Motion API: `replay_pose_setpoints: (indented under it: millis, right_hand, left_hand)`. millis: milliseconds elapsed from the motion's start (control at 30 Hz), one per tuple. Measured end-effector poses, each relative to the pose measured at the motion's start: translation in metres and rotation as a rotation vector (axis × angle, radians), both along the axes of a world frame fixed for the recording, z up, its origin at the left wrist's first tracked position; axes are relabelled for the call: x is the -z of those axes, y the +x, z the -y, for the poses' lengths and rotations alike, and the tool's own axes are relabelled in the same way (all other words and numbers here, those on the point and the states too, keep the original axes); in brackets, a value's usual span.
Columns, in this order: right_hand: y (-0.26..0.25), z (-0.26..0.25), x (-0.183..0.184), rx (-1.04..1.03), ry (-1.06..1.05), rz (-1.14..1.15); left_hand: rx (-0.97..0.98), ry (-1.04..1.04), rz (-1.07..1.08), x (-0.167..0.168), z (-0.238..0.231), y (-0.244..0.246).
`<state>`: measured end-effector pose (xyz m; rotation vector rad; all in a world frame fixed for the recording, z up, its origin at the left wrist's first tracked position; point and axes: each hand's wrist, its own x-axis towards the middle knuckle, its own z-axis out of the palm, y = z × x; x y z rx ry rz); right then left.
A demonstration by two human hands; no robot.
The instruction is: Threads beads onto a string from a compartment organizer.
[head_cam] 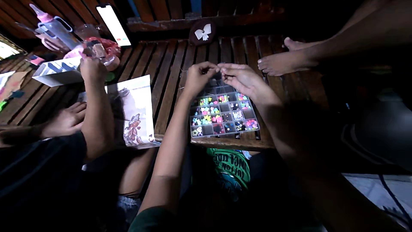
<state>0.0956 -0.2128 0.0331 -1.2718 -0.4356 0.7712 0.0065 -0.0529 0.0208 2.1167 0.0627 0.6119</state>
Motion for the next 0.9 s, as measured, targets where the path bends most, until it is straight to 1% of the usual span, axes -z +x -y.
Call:
replay_pose_setpoints:
  millis: [167, 400, 900]
  right_hand:
    - [0.001, -0.002, -0.001, 0.045, 0.009, -0.024]
    - [0.005, 0.004, -0.008, 0.106, 0.033, -0.031]
    - [0.007, 0.008, -0.012, 0.109, 0.081, -0.022]
  left_hand:
    - [0.024, -0.019, -0.011, 0.0, -0.002, 0.001]
    - [-0.004, -0.011, -0.018, -0.002, -0.005, -0.002]
    - [-0.025, -0.017, -0.047, -0.002, -0.009, -0.003]
